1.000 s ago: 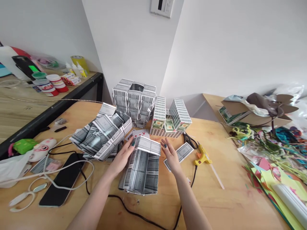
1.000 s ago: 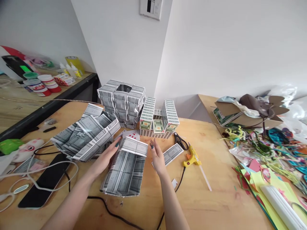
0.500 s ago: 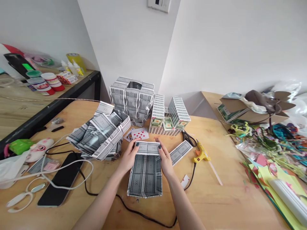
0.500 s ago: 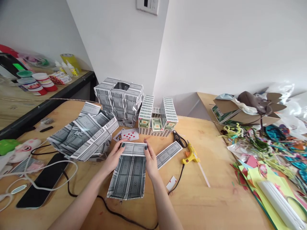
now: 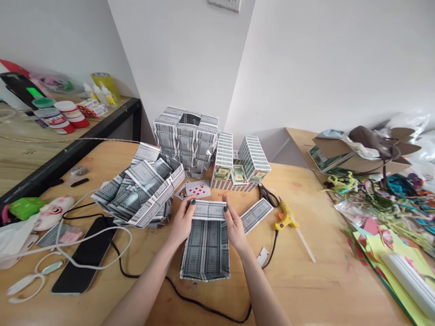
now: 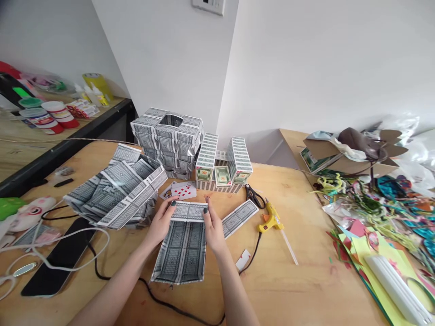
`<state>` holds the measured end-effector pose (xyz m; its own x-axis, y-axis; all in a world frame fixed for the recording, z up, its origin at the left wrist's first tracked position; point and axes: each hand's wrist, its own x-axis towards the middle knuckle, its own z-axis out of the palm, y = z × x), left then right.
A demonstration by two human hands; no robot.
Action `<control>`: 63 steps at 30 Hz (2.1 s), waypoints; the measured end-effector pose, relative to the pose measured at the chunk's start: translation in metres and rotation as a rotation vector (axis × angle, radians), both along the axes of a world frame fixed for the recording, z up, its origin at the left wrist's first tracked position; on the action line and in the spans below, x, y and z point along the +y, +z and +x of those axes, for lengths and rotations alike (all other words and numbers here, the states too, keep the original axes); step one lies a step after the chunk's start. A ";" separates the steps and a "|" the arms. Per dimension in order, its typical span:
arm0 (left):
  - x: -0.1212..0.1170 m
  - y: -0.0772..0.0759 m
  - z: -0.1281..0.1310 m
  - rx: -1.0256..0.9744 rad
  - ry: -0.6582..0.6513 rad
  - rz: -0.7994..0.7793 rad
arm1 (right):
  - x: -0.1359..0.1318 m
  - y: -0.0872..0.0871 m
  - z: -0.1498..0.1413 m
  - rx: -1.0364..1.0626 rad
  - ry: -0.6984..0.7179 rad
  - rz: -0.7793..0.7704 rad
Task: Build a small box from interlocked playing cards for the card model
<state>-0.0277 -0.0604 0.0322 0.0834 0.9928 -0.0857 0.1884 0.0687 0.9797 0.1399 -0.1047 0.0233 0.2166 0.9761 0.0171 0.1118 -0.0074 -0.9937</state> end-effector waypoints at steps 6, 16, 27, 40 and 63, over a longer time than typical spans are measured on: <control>0.000 -0.003 0.000 -0.046 -0.019 -0.036 | -0.012 0.013 -0.012 -0.262 -0.237 -0.080; -0.001 0.001 0.001 -0.037 0.007 -0.045 | -0.012 0.032 -0.027 -0.272 -0.435 -0.127; -0.004 0.003 0.004 -0.072 -0.001 -0.034 | 0.001 0.027 -0.022 -0.211 -0.423 -0.145; -0.001 -0.006 0.005 0.007 0.020 -0.017 | 0.004 0.026 -0.016 -0.225 -0.408 -0.145; 0.003 -0.010 0.002 -0.032 -0.022 -0.002 | -0.002 0.001 -0.008 0.171 -0.267 -0.137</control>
<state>-0.0257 -0.0572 0.0227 0.1081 0.9905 -0.0850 0.1583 0.0672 0.9851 0.1323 -0.1072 0.0241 0.4528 0.8754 -0.1692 -0.0803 -0.1490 -0.9856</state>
